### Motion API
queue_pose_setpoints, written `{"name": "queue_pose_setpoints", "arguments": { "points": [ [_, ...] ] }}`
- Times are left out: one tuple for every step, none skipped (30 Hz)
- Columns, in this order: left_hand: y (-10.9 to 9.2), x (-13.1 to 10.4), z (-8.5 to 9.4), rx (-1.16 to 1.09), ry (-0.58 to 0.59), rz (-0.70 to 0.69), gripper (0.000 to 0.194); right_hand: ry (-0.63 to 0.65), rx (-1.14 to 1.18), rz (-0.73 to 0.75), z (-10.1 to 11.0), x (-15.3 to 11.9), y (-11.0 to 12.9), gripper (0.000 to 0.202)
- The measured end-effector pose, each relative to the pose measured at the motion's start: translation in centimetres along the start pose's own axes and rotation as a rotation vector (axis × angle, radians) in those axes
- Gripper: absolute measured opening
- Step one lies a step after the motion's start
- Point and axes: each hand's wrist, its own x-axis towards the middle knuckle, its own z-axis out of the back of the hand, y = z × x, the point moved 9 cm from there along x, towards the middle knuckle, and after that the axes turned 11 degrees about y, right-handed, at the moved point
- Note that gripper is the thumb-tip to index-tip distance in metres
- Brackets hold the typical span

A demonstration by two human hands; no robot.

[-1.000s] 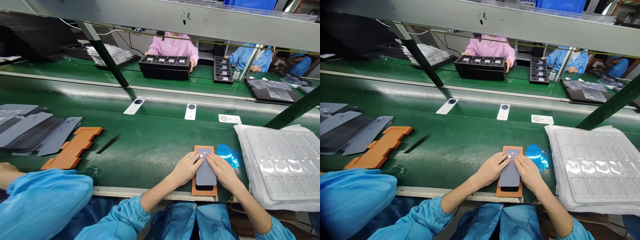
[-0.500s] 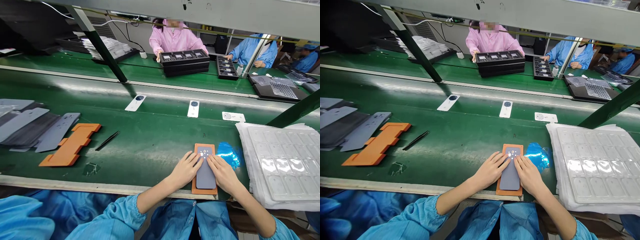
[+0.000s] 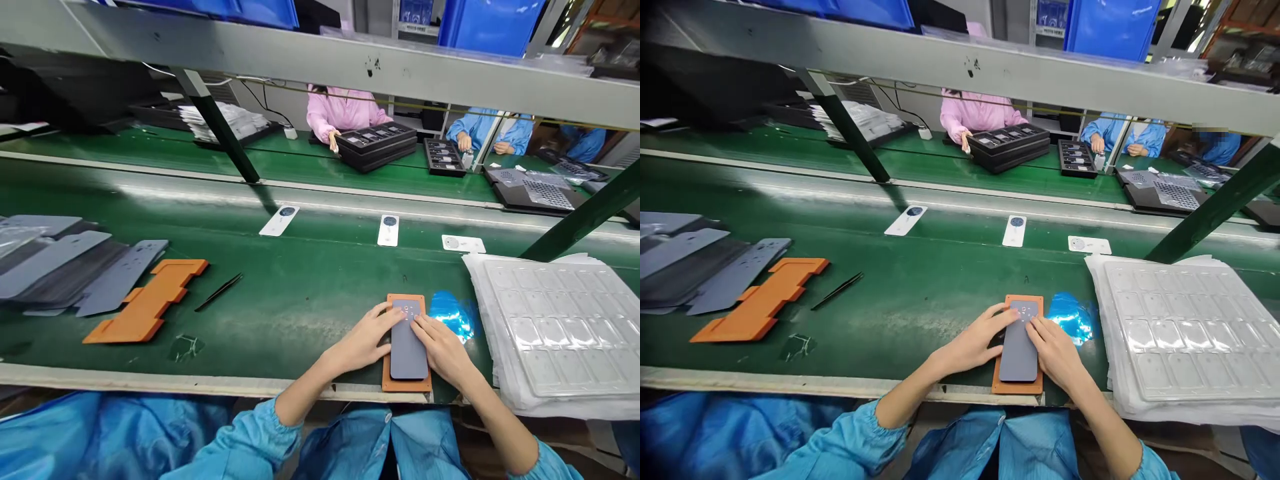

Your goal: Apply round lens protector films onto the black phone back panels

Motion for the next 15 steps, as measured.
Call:
{"name": "queue_pose_setpoints", "arguments": {
  "points": [
    [0.6, 0.0, 0.8, -0.131, -0.083, 0.044, 0.066, -0.067, 0.132, -0.025, 0.6, -0.2, -0.5, 0.045],
    [1.2, 0.0, 1.4, -0.273, -0.175, 0.102, 0.068, -0.146, 0.301, -0.064, 1.1, -0.4, -1.1, 0.04],
    [1.7, 0.0, 1.8, -0.422, -0.26, 0.153, 0.067, -0.236, 0.498, -0.115, 1.6, -0.7, -1.9, 0.035],
    [1.7, 0.1, 1.8, -0.572, -0.324, 0.182, 0.063, -0.328, 0.711, -0.172, 1.7, -1.1, -2.8, 0.031],
    [1.3, 0.4, 1.7, -0.709, -0.363, 0.186, 0.057, -0.415, 0.923, -0.23, 1.5, -1.4, -3.5, 0.027],
    [0.6, 0.7, 1.6, -0.815, -0.388, 0.169, 0.048, -0.489, 1.12, -0.28, 1.0, -1.7, -4.1, 0.024],
    [-0.4, 1.1, 1.6, -0.877, -0.41, 0.144, 0.038, -0.545, 1.288, -0.318, 0.3, -1.9, -4.5, 0.022],
    [-1.4, 1.4, 1.8, -0.89, -0.433, 0.121, 0.029, -0.576, 1.416, -0.343, -0.3, -2.0, -4.8, 0.021],
    [-2.4, 1.6, 2.1, -0.859, -0.46, 0.107, 0.021, -0.574, 1.504, -0.353, -0.8, -1.9, -4.8, 0.02],
    [-3.3, 1.7, 2.5, -0.799, -0.488, 0.096, 0.015, -0.558, 1.555, -0.354, -1.2, -1.8, -4.9, 0.02],
    [-4.2, 1.7, 2.9, -0.727, -0.515, 0.079, 0.01, -0.537, 1.572, -0.349, -1.5, -1.7, -5.0, 0.02],
    [-5.0, 1.6, 3.4, -0.655, -0.539, 0.054, 0.008, -0.513, 1.565, -0.343, -1.6, -1.6, -5.0, 0.022],
    [-5.7, 1.5, 3.7, -0.588, -0.561, 0.021, 0.007, -0.488, 1.541, -0.338, -1.7, -1.6, -5.1, 0.025],
    [-6.3, 1.4, 4.0, -0.526, -0.584, -0.017, 0.007, -0.465, 1.512, -0.332, -1.7, -1.6, -5.2, 0.029],
    [-6.9, 1.3, 4.3, -0.47, -0.605, -0.058, 0.009, -0.446, 1.491, -0.327, -1.7, -1.5, -5.1, 0.032]
  ]
}}
